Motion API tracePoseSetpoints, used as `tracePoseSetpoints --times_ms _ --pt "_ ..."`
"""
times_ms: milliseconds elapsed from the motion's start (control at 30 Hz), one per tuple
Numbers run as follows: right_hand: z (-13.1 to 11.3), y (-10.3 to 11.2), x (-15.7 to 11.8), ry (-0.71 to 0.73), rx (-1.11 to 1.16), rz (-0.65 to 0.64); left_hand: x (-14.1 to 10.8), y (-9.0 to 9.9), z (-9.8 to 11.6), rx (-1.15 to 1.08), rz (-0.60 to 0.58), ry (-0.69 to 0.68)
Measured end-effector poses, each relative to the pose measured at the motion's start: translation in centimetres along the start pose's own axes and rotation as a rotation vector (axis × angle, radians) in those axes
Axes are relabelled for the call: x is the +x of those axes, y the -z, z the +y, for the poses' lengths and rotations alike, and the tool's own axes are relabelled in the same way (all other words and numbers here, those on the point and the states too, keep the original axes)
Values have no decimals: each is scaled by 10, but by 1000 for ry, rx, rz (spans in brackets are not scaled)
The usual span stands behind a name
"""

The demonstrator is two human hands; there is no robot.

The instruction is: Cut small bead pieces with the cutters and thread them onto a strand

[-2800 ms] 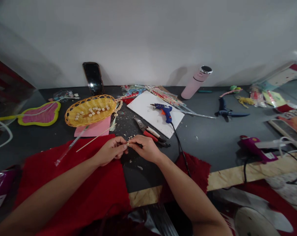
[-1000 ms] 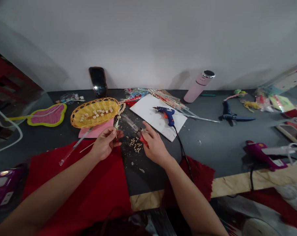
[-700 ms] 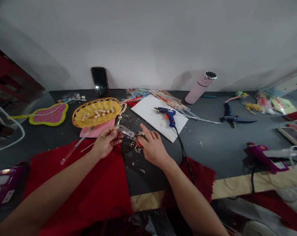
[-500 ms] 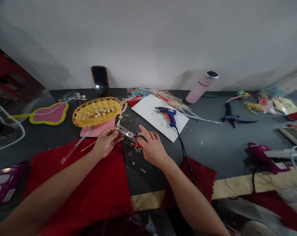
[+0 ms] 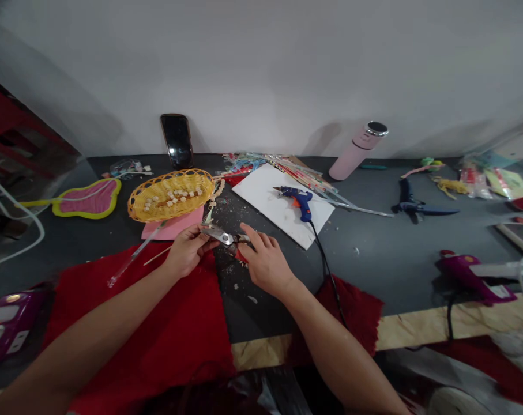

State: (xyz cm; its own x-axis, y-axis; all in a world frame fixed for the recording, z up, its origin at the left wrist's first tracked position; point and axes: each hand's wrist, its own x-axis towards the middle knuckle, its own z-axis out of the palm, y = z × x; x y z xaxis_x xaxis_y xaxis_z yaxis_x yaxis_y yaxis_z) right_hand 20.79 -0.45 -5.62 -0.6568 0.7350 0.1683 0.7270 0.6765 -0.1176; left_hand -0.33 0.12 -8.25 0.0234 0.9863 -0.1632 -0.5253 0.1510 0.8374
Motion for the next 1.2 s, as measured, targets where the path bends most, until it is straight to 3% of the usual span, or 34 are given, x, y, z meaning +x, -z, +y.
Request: tracePoseSetpoints --times_ms 267,433,667,1200 --pt "0 -1 -1 -14 54 -2 0 0 -2 44 19 -2" --pt "6 -8 -2 -60 179 66 -2 0 -2 95 17 -7" --pt "3 -2 -1 -78 129 -50 -8 -5 0 184 42 17" --pt "-2 -5 -1 -57 168 -18 -13 -3 0 219 19 -27"
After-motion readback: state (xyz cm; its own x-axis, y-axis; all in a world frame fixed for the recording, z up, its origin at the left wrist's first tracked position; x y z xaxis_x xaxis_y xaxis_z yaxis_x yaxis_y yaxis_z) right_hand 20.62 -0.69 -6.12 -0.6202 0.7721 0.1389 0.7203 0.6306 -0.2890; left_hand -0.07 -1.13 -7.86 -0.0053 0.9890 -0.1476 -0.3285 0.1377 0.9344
